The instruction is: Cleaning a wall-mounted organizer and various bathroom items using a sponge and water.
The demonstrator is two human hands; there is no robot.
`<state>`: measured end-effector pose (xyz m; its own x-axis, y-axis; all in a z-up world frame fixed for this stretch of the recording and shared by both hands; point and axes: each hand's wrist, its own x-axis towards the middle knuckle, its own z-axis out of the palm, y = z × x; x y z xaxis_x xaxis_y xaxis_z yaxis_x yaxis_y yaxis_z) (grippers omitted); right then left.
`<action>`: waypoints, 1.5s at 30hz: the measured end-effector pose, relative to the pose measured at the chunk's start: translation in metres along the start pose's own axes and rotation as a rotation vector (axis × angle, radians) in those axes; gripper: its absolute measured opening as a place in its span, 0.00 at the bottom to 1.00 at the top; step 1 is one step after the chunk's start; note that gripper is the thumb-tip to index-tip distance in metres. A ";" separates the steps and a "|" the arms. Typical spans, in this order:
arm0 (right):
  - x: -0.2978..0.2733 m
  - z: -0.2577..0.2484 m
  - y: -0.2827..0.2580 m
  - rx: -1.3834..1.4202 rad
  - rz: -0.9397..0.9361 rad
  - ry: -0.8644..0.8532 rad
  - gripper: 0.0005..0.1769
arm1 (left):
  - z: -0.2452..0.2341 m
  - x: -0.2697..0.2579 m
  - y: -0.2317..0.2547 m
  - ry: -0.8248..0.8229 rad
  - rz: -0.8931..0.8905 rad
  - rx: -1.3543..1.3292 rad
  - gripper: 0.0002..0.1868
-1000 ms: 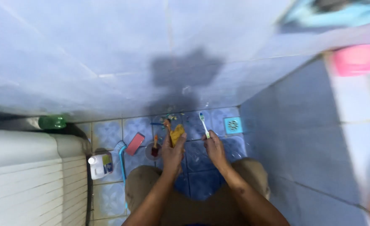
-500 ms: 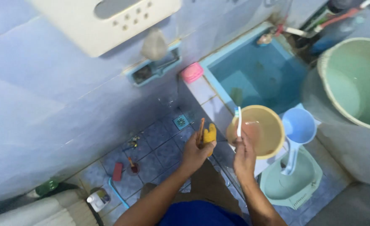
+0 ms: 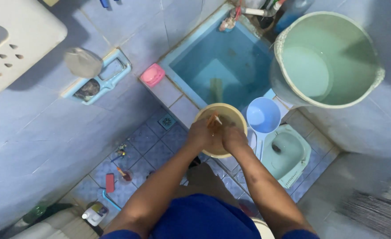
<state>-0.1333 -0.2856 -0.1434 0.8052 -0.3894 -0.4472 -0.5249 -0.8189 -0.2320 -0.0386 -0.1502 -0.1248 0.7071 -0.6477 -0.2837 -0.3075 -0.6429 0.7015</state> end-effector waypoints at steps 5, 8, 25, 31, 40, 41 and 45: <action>0.014 -0.006 -0.022 -0.034 -0.029 -0.091 0.28 | 0.007 -0.016 -0.042 0.094 -0.110 -0.081 0.20; -0.032 -0.056 -0.029 -0.005 0.006 -0.093 0.26 | 0.029 -0.017 -0.082 0.321 0.010 -0.191 0.15; -0.098 -0.040 -0.023 0.575 0.128 0.167 0.24 | 0.010 -0.039 -0.007 0.394 0.138 -0.379 0.13; -0.093 -0.020 -0.029 0.729 0.024 0.249 0.24 | 0.033 -0.034 -0.013 0.335 0.072 -0.311 0.09; -0.105 -0.038 -0.041 0.666 -0.045 0.317 0.14 | 0.022 -0.034 -0.030 0.021 -0.143 -0.779 0.13; -0.108 -0.049 -0.047 0.717 -0.111 0.356 0.16 | 0.018 -0.035 -0.028 -0.015 -0.160 -0.799 0.15; -0.105 -0.037 -0.029 0.672 -0.189 0.427 0.10 | -0.006 -0.039 -0.015 -0.025 -0.109 -0.780 0.20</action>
<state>-0.1925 -0.2371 -0.0577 0.8609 -0.5086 -0.0124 -0.3142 -0.5124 -0.7992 -0.0579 -0.1135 -0.1203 0.6902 -0.6125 -0.3853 0.3052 -0.2365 0.9225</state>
